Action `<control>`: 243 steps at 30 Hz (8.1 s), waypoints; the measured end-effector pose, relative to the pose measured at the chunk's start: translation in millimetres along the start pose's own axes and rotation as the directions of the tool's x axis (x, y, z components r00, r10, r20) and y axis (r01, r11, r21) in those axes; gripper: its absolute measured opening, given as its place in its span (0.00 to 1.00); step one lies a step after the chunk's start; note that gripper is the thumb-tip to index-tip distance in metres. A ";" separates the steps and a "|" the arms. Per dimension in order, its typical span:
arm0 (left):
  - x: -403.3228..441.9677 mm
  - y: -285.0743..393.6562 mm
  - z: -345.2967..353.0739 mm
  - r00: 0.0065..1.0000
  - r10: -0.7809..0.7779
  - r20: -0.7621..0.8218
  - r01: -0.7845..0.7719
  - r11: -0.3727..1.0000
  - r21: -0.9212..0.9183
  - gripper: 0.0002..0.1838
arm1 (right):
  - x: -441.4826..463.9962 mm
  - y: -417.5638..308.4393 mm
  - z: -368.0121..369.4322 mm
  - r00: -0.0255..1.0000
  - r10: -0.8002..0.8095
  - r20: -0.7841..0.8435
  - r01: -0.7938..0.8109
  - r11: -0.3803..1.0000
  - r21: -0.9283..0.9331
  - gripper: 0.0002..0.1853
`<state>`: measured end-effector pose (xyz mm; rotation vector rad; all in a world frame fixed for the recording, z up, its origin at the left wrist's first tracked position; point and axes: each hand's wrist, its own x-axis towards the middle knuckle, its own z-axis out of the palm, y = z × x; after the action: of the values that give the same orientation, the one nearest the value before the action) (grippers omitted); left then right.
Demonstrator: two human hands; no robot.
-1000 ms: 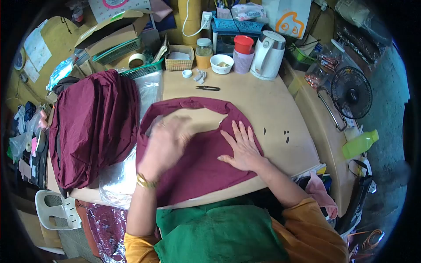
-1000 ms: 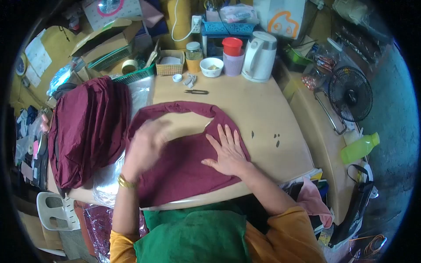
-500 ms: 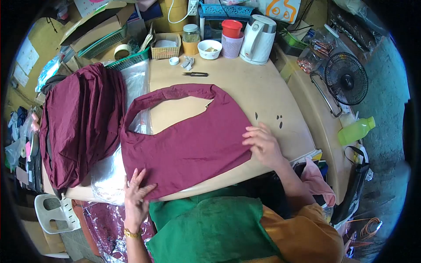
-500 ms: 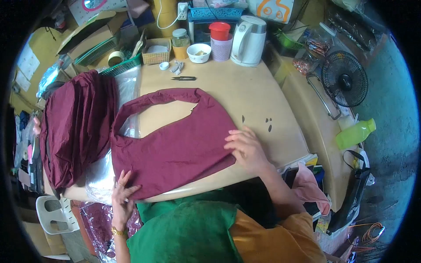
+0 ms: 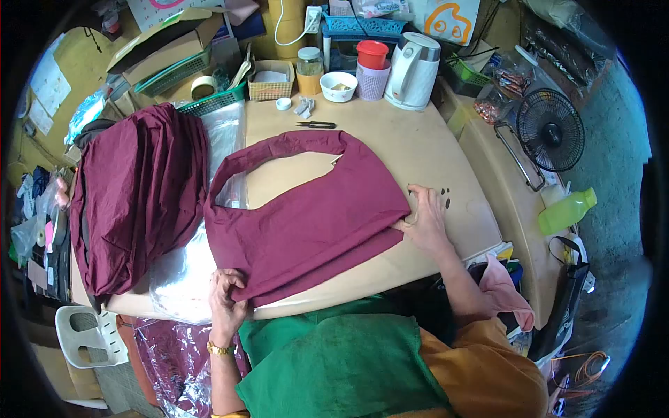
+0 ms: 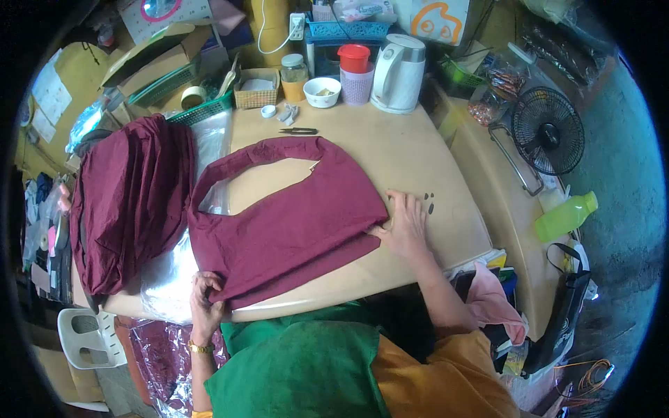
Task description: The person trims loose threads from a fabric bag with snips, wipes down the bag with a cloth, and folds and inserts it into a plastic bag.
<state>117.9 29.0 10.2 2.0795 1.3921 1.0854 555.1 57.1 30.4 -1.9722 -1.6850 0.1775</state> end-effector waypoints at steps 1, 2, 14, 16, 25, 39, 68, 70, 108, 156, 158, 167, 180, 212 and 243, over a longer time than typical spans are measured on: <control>-0.1 0.7 -0.6 0.999 -0.009 0.034 0.009 1.000 0.007 0.13 | -2.8 0.8 2.1 0.999 0.050 0.014 -0.051 0.998 0.030 0.41; 0.0 1.4 -1.2 0.997 -0.019 0.068 0.018 1.000 0.015 0.13 | -4.8 2.5 4.1 0.998 0.055 0.021 -0.056 0.998 0.029 0.41; 32.8 118.9 28.0 0.866 0.492 0.095 -0.486 0.871 -0.079 0.14 | 20.9 -18.8 -6.7 0.929 -0.369 -0.023 0.358 0.882 0.305 0.06; 53.8 138.3 70.1 0.783 0.499 0.370 -0.434 0.866 -0.251 0.16 | 32.5 -25.7 -10.5 0.924 -0.371 0.096 0.321 0.885 0.337 0.05; 64.1 124.0 167.3 0.656 0.461 0.598 -0.500 0.858 -0.113 0.41 | 42.5 -22.0 7.7 0.883 -0.458 0.106 0.405 0.856 0.321 0.08; 59.0 125.4 167.3 0.689 0.459 0.561 -0.498 0.862 -0.094 0.43 | 16.7 -12.3 -18.4 0.753 -0.589 0.294 0.617 0.787 -0.005 0.10; 90.8 89.9 -6.3 0.924 -0.285 0.254 0.381 0.660 -0.648 0.34 | 63.4 -120.0 -1.1 0.839 -0.326 0.435 -0.083 0.714 0.696 0.38; 132.0 62.2 26.0 0.843 -0.434 0.317 0.428 0.184 -0.885 0.38 | 102.2 -123.2 48.9 0.796 -0.163 0.583 -0.545 0.223 0.808 0.49; 90.1 40.2 88.6 0.961 -0.120 0.247 -0.033 0.842 0.538 0.56 | 16.0 -45.6 17.7 0.927 -0.170 0.335 0.293 0.885 -0.361 0.37; 46.4 88.3 -43.2 0.989 -0.028 0.148 0.023 0.999 0.034 0.07 | 50.2 -59.5 -62.1 0.835 -0.501 0.228 0.340 0.795 0.503 0.04; 76.5 102.1 4.4 0.983 0.066 0.172 -0.074 0.996 0.042 0.17 | 108.2 -82.0 -24.1 0.860 -0.501 0.096 0.407 0.787 0.465 0.05; 42.1 87.3 49.8 0.815 -0.154 0.559 -0.158 0.868 0.471 0.43 | 294.2 -97.4 147.9 0.789 -0.613 0.030 0.608 0.787 0.103 0.20; 48.7 60.6 69.1 0.965 -0.087 0.246 -0.018 0.918 0.396 0.44 | 152.7 -142.0 29.2 0.522 -0.487 0.700 -0.158 0.751 0.641 0.09; 48.3 64.0 68.0 0.946 -0.116 0.303 -0.025 0.905 0.426 0.48 | 60.3 -134.1 95.0 0.365 -0.915 0.172 0.887 0.398 0.233 0.03; 46.0 61.5 73.7 0.961 -0.113 0.253 -0.023 0.877 0.480 0.49 | 94.5 -124.9 66.0 0.668 -0.699 0.253 0.683 0.712 0.162 0.09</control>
<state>221.0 51.1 25.1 2.4013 1.6766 0.4230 437.1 176.7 56.1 -1.1600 -2.4811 0.2379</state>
